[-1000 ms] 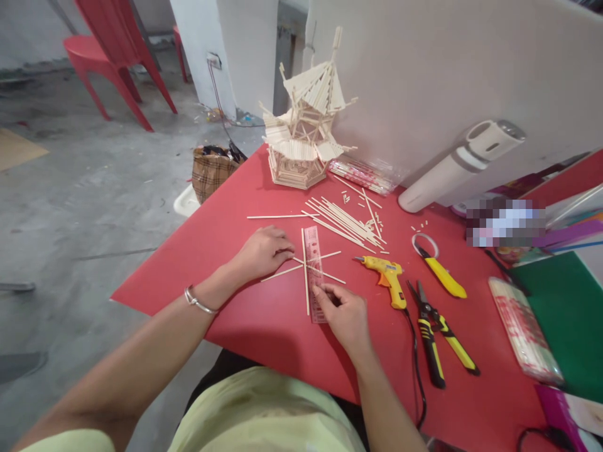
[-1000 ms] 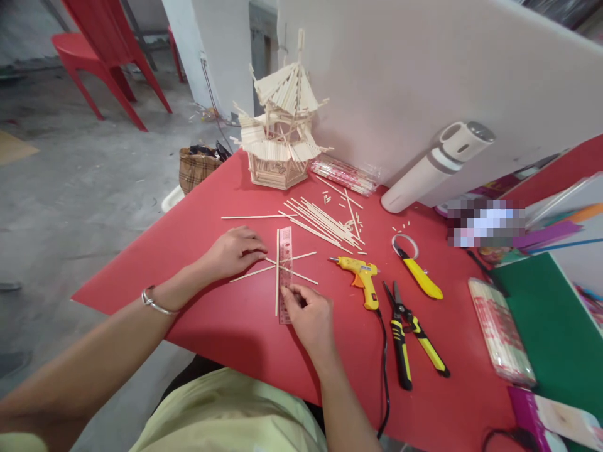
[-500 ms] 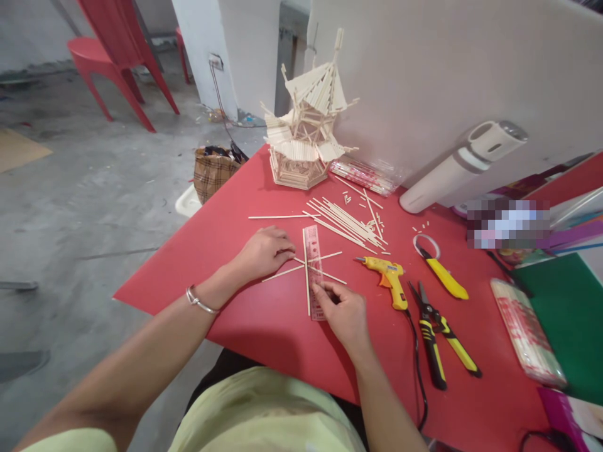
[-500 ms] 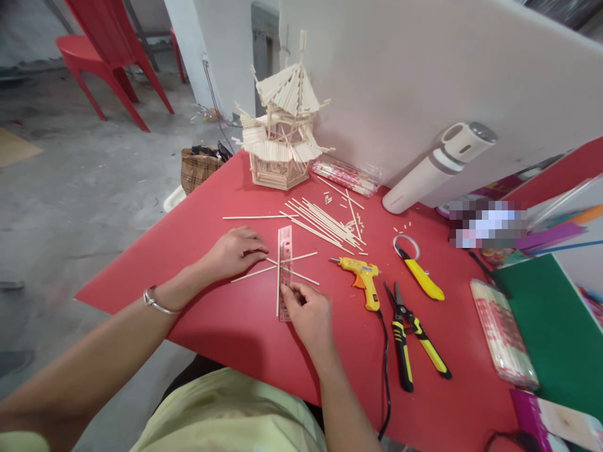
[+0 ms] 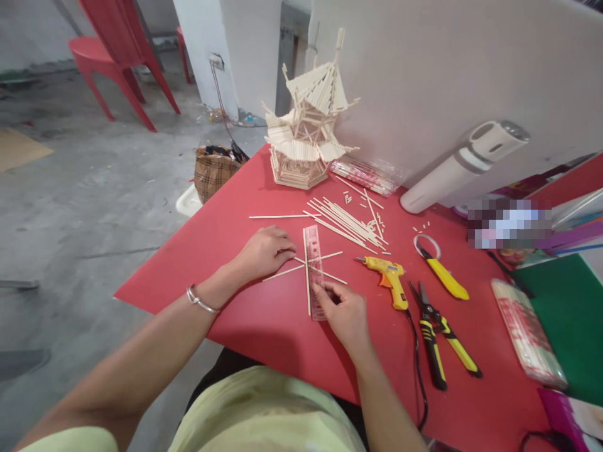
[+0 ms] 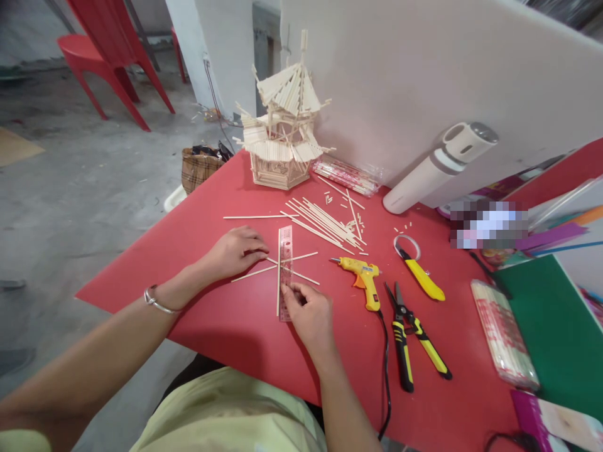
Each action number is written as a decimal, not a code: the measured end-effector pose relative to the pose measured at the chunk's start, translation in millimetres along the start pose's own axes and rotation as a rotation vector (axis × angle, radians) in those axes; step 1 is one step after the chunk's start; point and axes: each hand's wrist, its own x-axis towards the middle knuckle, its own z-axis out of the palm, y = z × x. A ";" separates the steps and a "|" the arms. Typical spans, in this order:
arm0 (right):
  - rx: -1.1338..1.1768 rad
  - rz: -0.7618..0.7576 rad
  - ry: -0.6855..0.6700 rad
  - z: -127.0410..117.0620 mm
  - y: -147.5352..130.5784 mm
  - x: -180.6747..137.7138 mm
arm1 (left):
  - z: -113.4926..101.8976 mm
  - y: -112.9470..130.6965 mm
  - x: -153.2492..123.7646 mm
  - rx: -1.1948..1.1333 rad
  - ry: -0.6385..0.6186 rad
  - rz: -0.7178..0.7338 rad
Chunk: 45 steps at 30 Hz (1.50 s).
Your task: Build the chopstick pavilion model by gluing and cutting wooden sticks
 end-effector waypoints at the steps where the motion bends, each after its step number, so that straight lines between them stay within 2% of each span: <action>1: 0.000 -0.003 0.003 0.0 0.2 0.0 | 0.1 -0.3 -0.2 0.003 -0.001 -0.003; 45: 0.006 -0.003 0.008 0.7 0.7 0.1 | -2.6 3.9 -0.5 0.005 0.011 0.012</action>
